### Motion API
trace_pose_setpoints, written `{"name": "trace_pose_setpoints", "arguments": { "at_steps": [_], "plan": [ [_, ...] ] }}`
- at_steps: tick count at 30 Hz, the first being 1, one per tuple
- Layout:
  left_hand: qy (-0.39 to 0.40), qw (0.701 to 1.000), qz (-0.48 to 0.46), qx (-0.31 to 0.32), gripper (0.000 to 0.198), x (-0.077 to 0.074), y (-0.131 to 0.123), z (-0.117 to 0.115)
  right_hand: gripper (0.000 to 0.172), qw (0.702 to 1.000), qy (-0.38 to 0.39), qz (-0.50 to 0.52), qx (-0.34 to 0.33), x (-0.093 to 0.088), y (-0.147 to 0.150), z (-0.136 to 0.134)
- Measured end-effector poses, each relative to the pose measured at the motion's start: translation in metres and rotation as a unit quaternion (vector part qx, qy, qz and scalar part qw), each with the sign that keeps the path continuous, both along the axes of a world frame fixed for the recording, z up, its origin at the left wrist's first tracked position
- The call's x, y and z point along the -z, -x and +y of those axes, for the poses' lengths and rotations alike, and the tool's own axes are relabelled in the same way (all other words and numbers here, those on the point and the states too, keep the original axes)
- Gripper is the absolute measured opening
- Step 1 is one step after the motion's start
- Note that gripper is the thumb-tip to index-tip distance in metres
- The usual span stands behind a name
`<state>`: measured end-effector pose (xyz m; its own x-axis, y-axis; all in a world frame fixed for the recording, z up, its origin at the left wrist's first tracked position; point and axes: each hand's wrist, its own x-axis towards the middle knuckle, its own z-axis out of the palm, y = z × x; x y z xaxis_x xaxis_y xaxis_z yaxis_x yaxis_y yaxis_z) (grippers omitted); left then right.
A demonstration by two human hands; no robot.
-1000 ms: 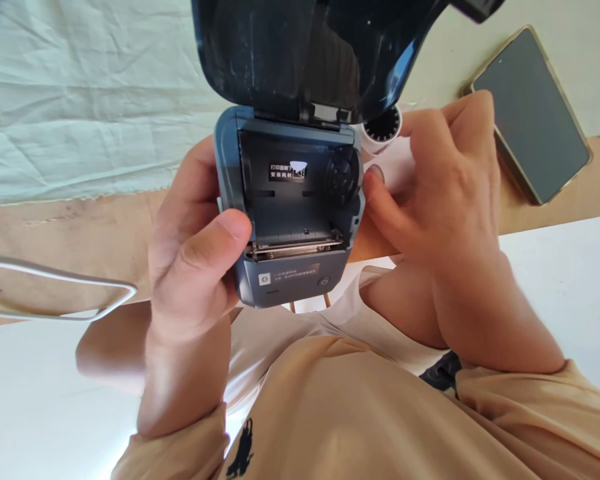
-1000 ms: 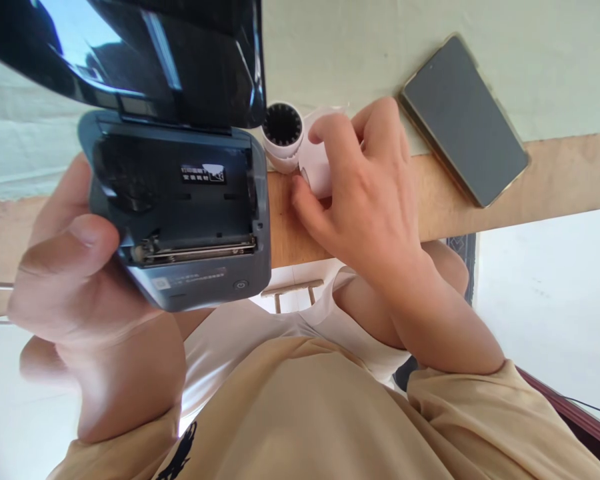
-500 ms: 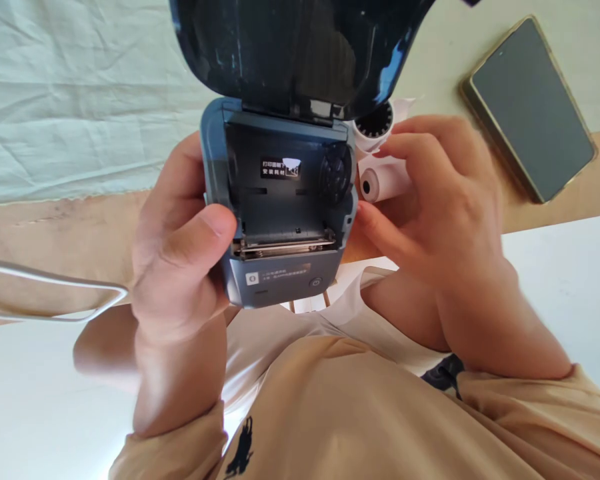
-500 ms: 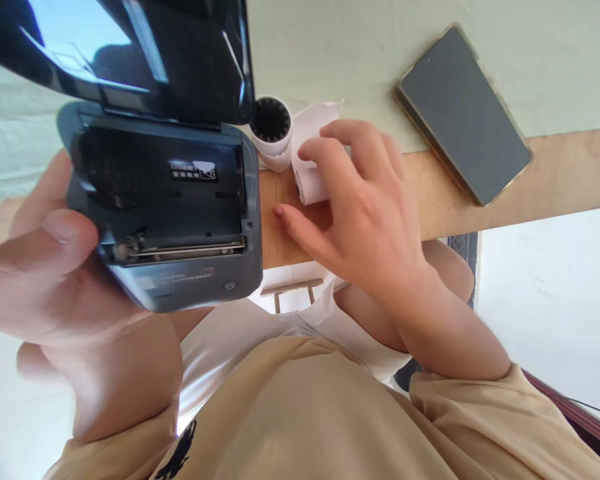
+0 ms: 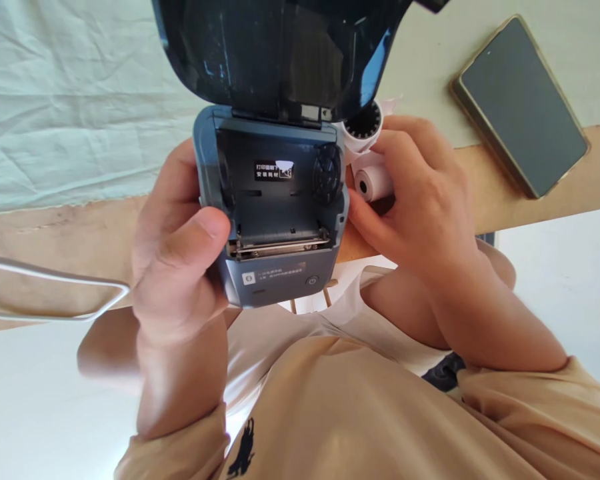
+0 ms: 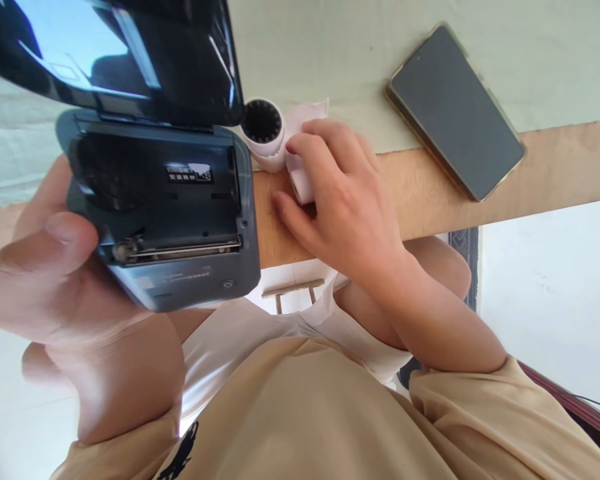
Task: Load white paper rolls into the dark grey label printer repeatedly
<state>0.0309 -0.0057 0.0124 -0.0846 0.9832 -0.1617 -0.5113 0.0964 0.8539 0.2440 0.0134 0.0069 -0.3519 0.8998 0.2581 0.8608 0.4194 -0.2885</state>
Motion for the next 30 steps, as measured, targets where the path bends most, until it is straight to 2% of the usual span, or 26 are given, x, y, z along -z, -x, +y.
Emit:
{"name": "trace_pose_setpoints", "arguments": {
  "at_steps": [2,4,5,7,8,10,11,14,19,23,26,30],
  "plan": [
    [0.0,1.0,0.015,0.018,0.033,0.002,0.006,0.003,0.04,1.0,-0.019,-0.011,-0.017,-0.003,-0.005,0.0],
    [-0.011,0.996,0.068,0.051,0.055,0.006,0.011,0.006,0.047,0.999,-0.05,-0.006,-0.013,-0.005,-0.009,-0.001],
    [-0.027,0.995,0.076,0.061,0.058,0.007,0.013,0.007,0.049,0.998,-0.063,0.003,-0.008,-0.006,-0.01,-0.002],
    [-0.032,0.995,0.056,0.077,0.051,0.007,0.014,0.006,0.047,0.998,-0.057,0.02,-0.002,-0.005,-0.01,-0.003],
    [-0.01,0.995,0.043,0.084,0.04,0.006,0.013,0.004,0.045,0.998,-0.05,0.028,-0.003,-0.004,-0.008,-0.004],
    [-0.001,0.998,0.037,0.055,0.028,0.004,0.01,0.001,0.041,0.999,-0.031,0.036,-0.008,-0.001,-0.003,-0.005],
    [-0.007,0.998,0.054,0.037,0.03,0.003,0.008,0.0,0.039,0.999,-0.018,0.038,-0.005,0.0,-0.001,-0.005],
    [-0.026,0.997,0.054,0.046,0.037,0.004,0.007,0.002,0.041,0.999,-0.002,0.043,-0.007,0.003,0.003,-0.005],
    [-0.02,0.998,0.047,0.043,0.033,0.007,0.007,0.004,0.039,1.0,0.003,0.024,-0.008,0.002,-0.002,-0.005],
    [-0.007,0.999,0.032,0.034,0.033,0.004,0.006,0.0,0.053,0.999,0.0,-0.003,-0.052,-0.007,-0.014,-0.005],
    [-0.012,0.999,0.044,0.022,0.03,0.003,0.007,0.0,0.046,0.998,-0.001,-0.038,-0.054,-0.016,-0.023,-0.006],
    [0.0,0.999,0.03,0.043,0.036,0.002,0.007,0.004,0.04,0.995,0.003,-0.086,-0.057,-0.021,-0.027,-0.008]
  ]
}}
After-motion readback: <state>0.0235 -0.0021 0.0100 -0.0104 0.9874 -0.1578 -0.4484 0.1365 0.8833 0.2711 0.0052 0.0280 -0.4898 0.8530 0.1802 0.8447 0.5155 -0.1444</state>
